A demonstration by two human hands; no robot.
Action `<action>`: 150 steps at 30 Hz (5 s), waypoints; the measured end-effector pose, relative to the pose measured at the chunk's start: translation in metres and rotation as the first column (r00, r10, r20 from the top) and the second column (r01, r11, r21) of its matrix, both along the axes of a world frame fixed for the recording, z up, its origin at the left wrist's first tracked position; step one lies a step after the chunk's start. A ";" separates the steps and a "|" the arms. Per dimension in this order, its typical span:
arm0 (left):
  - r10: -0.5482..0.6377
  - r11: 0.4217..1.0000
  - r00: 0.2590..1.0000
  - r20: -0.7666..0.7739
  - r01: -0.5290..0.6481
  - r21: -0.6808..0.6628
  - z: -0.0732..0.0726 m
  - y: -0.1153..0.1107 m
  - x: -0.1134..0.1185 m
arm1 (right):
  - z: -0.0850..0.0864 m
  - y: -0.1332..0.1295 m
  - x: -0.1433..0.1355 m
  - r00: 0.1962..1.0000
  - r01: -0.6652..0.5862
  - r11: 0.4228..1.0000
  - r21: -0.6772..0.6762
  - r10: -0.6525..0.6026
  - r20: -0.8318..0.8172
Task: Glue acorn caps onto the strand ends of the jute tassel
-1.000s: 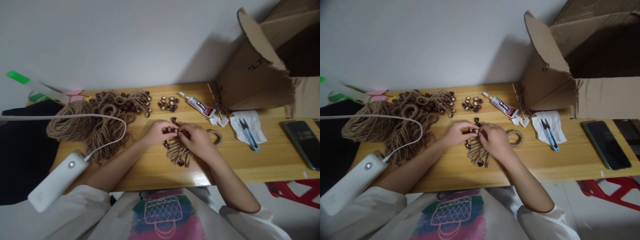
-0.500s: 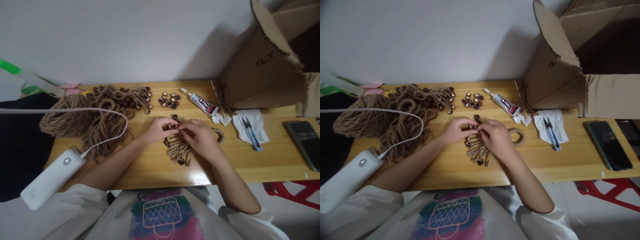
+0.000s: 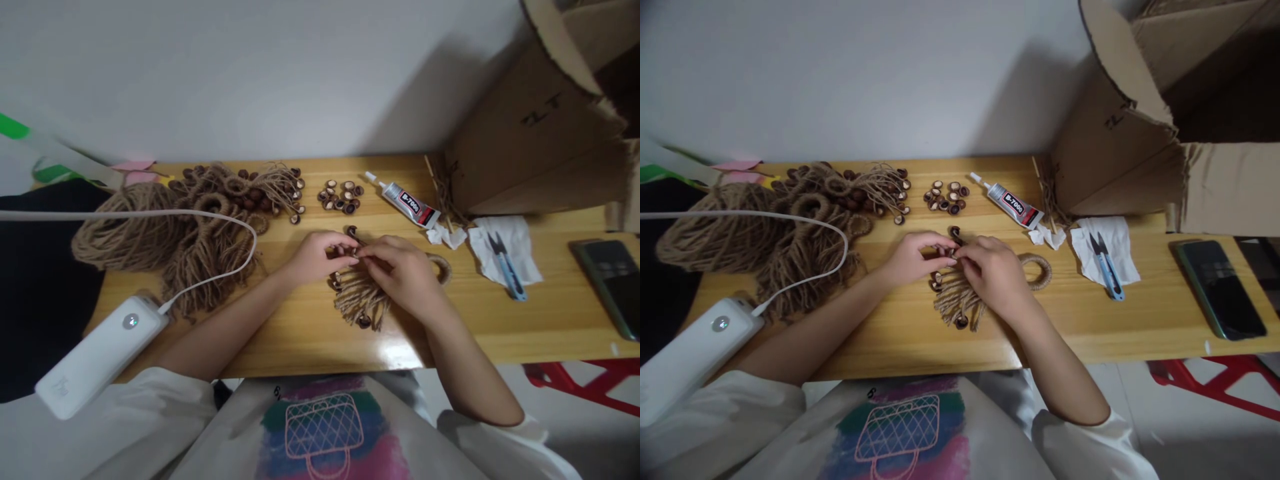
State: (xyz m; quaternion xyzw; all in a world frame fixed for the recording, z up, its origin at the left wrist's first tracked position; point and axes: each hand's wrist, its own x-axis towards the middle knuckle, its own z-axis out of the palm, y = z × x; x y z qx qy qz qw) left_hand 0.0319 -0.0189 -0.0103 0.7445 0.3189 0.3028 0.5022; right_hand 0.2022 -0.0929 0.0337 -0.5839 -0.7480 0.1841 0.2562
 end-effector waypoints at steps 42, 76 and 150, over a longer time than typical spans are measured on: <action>0.015 1.000 1.000 -0.018 -0.014 0.017 0.002 0.002 0.000 | -0.003 0.001 0.002 0.998 -0.039 0.997 0.064 0.036 0.045; -0.029 0.998 1.000 0.004 0.029 -0.053 -0.001 0.003 -0.001 | 0.002 -0.001 0.000 0.997 -0.054 0.999 -0.009 0.054 0.055; -0.015 1.000 1.000 0.015 0.015 -0.008 0.001 0.002 0.000 | 0.002 -0.003 0.000 0.985 -0.086 0.994 -0.061 0.094 0.142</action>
